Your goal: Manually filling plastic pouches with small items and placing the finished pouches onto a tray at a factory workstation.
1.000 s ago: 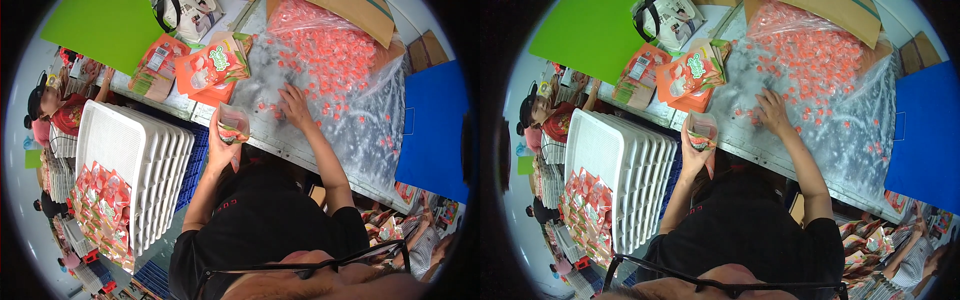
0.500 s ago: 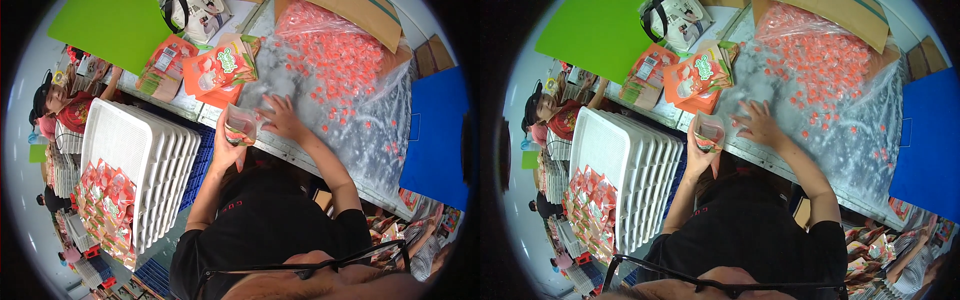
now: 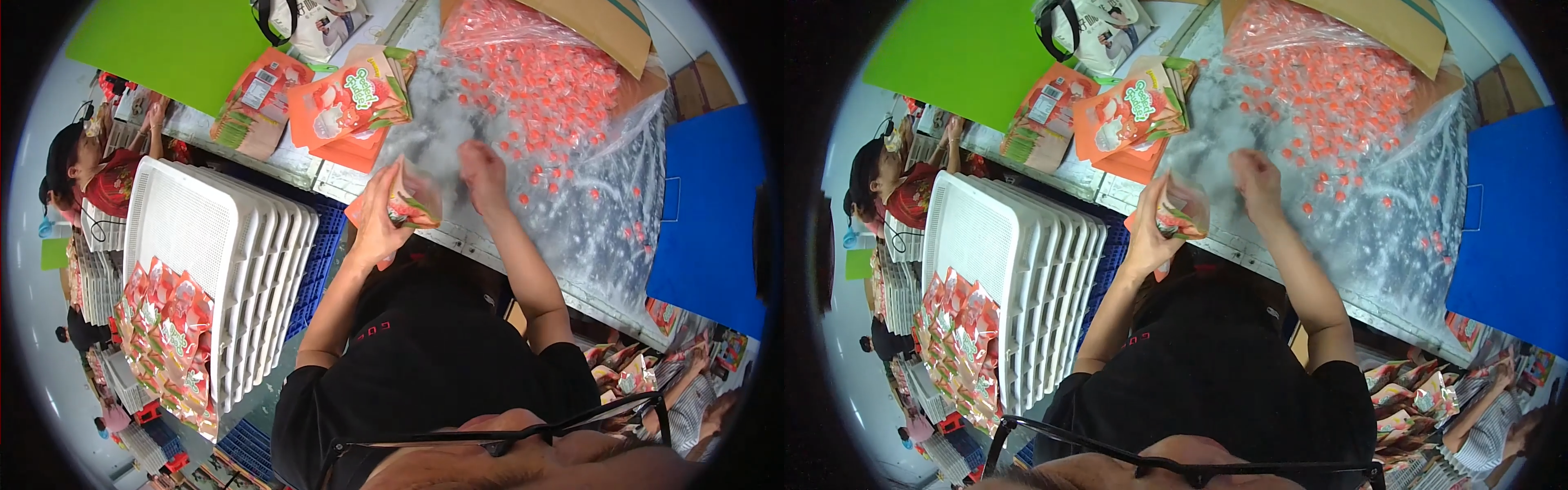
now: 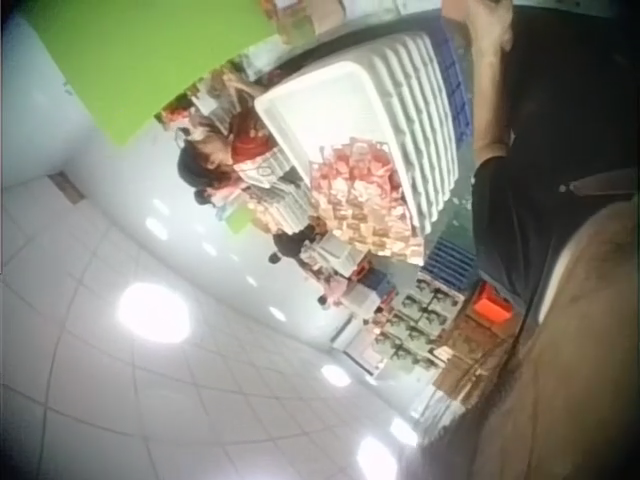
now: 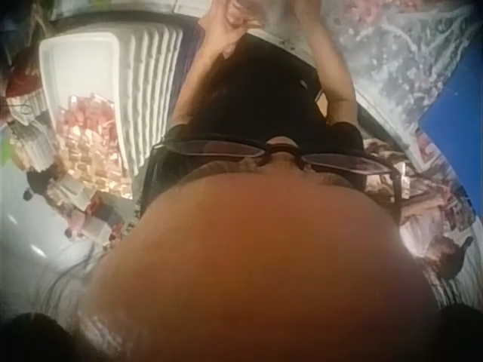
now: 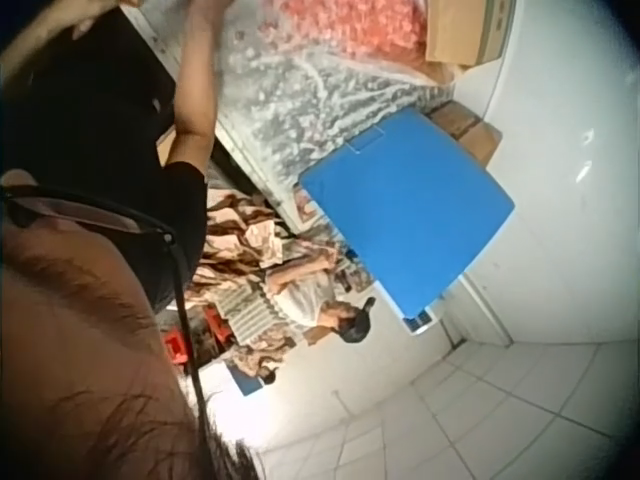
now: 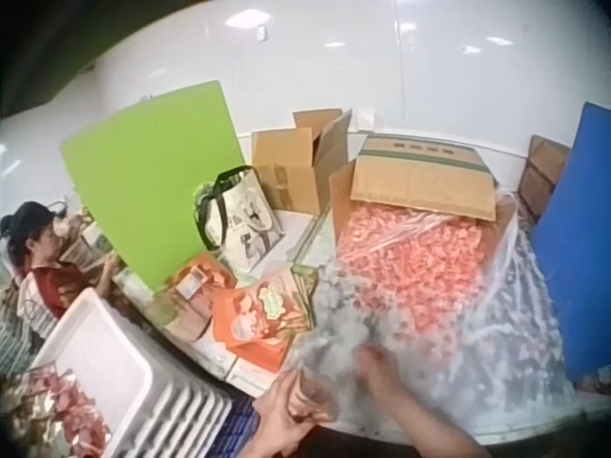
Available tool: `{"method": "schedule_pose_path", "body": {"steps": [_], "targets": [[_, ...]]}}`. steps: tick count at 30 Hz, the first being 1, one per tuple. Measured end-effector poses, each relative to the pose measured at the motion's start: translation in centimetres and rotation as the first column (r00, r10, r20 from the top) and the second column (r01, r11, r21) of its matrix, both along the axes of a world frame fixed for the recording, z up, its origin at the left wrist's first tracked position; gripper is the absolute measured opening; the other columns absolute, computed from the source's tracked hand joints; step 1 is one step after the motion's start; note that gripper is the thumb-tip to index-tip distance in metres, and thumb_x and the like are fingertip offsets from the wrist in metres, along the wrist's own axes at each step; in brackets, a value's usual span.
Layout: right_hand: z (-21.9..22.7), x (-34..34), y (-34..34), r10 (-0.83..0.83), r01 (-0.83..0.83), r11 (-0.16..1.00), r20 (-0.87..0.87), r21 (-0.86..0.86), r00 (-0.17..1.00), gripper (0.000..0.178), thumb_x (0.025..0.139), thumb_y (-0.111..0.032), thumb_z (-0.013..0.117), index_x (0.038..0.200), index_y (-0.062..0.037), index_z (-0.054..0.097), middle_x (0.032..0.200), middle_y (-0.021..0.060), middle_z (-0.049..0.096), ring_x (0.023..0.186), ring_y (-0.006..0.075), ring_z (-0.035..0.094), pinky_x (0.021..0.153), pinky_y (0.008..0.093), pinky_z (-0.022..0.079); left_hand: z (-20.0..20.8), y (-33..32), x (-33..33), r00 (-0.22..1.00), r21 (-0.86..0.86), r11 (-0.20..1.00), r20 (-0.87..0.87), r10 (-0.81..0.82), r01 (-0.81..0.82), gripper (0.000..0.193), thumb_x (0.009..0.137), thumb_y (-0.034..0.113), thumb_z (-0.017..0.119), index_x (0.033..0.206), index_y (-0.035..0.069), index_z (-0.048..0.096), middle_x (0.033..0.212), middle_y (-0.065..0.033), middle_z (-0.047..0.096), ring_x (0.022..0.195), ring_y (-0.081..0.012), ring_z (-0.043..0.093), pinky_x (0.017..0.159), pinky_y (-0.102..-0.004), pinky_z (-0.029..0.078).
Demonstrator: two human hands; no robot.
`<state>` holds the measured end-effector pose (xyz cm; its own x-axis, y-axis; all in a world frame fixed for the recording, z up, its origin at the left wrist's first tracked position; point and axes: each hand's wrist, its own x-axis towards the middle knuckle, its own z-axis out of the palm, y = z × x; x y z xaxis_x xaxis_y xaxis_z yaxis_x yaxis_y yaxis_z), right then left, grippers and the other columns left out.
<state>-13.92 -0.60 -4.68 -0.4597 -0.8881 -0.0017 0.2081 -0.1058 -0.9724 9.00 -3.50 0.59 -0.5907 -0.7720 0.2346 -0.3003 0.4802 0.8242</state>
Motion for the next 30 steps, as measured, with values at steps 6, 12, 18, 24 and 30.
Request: {"method": "schedule_pose_path", "body": {"steps": [6, 12, 18, 24, 30], "targets": [[6.2, 2.5, 1.4, 0.058, 0.095, 0.969, 0.585, -0.228, 0.809, 0.006, 0.096, -0.012, 0.059, 0.096, -0.0058, 0.059, 0.086, -0.001, 0.058, 0.073, 0.0088, 0.052, 0.07, 0.0228, 0.044, 0.0, 0.4, -2.7, 0.994, -0.029, 0.993, 0.008, -0.111, 0.111, 0.1, 0.059, 0.0, 0.078, 0.148, 0.007, 0.034, 0.144, -0.022, 0.039, 0.134, -0.0423, 0.038, 0.112, -0.0479, 0.035], [5.2, 2.2, 2.9, 0.022, -0.021, 0.995, 0.01, -0.099, 1.0, 0.012, 0.096, -0.006, 0.058, 0.108, -0.0037, 0.061, 0.101, 0.0031, 0.064, 0.095, 0.0086, 0.058, 0.088, 0.026, 0.047, 0.6, 0.8, -4.5, 0.994, -0.038, 0.994, -0.004, -0.106, 0.106, 0.101, 0.058, 0.001, 0.08, 0.148, 0.007, 0.034, 0.144, -0.022, 0.039, 0.134, -0.0428, 0.038, 0.111, -0.0474, 0.036], [9.2, 3.1, 4.4, 0.15, -0.177, 0.971, -0.169, -0.16, 0.974, 0.034, 0.101, -0.021, 0.051, 0.129, -0.002, 0.058, 0.13, 0.0093, 0.058, 0.123, 0.0198, 0.053, 0.106, 0.0355, 0.039, 0.3, 0.8, -5.2, 0.997, -0.056, 0.997, -0.047, -0.057, 0.054, 0.1, 0.059, 0.0, 0.081, 0.148, 0.006, 0.034, 0.145, -0.0232, 0.037, 0.135, -0.0435, 0.037, 0.112, -0.0479, 0.035], [5.7, -1.8, 2.8, -0.149, 0.048, 0.988, -0.842, -0.145, 0.518, 0.05, 0.095, -0.041, 0.057, 0.132, -0.0078, 0.059, 0.144, 0.0153, 0.049, 0.139, 0.0372, 0.038, 0.116, 0.052, 0.023, -0.5, 0.7, -4.9, 0.949, 0.042, 0.999, -0.315, -0.015, 0.03, 0.106, 0.06, 0.002, 0.083, 0.151, 0.003, 0.028, 0.146, -0.0222, 0.035, 0.136, -0.0392, 0.037, 0.114, -0.0461, 0.032], [-3.3, -8.2, 1.2, 0.053, 0.467, 0.882, -0.998, 0.061, 0.03, 0.05, 0.092, -0.047, 0.059, 0.132, -0.0165, 0.061, 0.147, 0.0127, 0.046, 0.139, 0.0414, 0.032, 0.114, 0.0576, 0.023, 0.3, 0.8, -3.5, 0.976, 0.057, 0.997, -0.215, -0.035, 0.048, 0.108, 0.059, 0.003, 0.083, 0.151, 0.002, 0.026, 0.143, -0.0208, 0.037, 0.136, -0.0373, 0.038, 0.114, -0.0445, 0.032]]}}
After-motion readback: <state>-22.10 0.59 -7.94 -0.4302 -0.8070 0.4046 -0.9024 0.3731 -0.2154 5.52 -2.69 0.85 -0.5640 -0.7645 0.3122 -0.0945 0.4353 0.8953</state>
